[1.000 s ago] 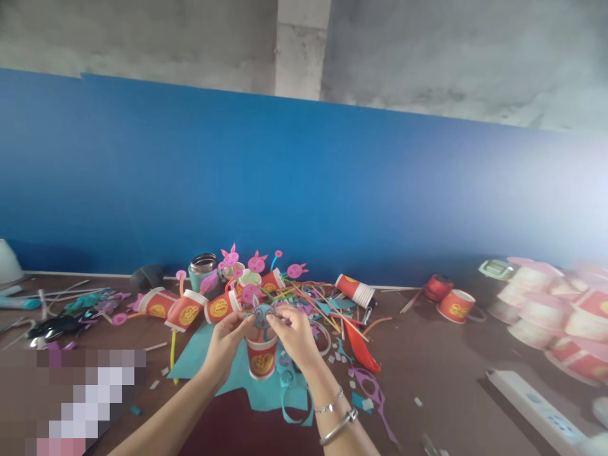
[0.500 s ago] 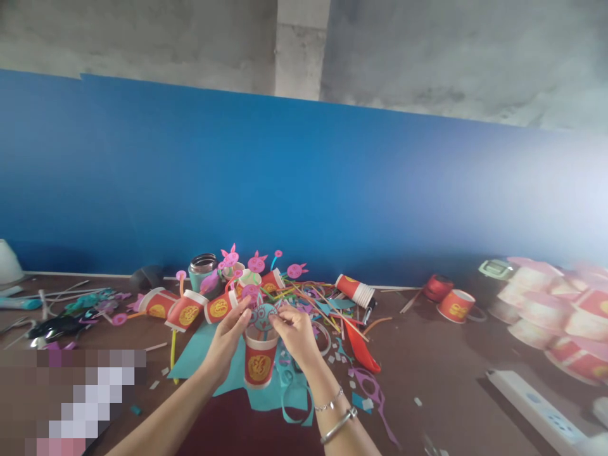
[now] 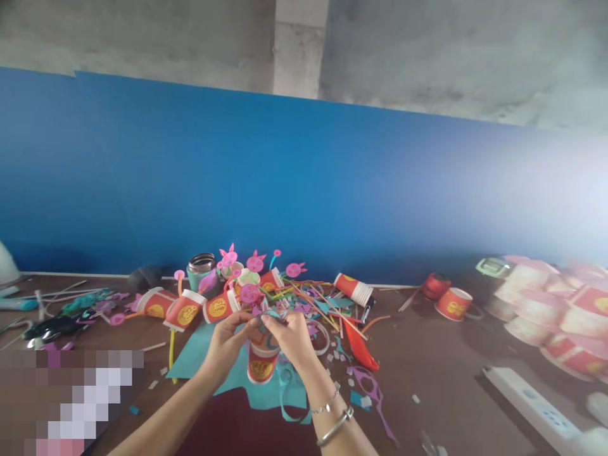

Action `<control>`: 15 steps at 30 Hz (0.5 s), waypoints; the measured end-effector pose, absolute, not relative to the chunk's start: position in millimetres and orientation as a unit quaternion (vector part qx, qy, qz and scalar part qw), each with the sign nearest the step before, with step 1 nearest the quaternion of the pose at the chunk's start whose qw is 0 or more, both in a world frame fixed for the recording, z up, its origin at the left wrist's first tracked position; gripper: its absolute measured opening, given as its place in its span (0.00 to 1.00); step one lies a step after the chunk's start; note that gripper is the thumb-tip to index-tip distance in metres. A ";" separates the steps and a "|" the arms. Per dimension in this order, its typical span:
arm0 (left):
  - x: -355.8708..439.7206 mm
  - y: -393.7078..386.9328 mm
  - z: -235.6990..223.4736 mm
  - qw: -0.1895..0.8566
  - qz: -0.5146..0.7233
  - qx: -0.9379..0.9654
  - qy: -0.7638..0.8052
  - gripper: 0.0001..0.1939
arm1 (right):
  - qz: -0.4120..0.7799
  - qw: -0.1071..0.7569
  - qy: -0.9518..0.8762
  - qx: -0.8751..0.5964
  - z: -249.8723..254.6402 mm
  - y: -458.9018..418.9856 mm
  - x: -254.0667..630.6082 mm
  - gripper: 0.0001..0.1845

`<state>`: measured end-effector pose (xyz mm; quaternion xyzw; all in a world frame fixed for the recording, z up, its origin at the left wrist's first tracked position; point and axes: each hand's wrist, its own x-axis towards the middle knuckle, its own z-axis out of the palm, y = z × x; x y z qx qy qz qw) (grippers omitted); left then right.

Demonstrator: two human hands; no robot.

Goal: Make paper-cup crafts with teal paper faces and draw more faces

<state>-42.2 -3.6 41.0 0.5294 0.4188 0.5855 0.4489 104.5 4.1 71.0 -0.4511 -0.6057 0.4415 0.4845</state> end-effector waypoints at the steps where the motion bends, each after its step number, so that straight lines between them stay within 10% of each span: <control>1: -42.1 -4.0 41.1 0.429 0.590 0.539 0.421 0.11 | 0.444 0.489 -0.598 -0.455 71.4 3.5 103.9 0.16; 15: -39.3 -13.9 43.5 0.326 0.650 0.545 0.418 0.06 | 0.604 0.512 -0.466 -0.394 71.9 -2.6 95.5 0.18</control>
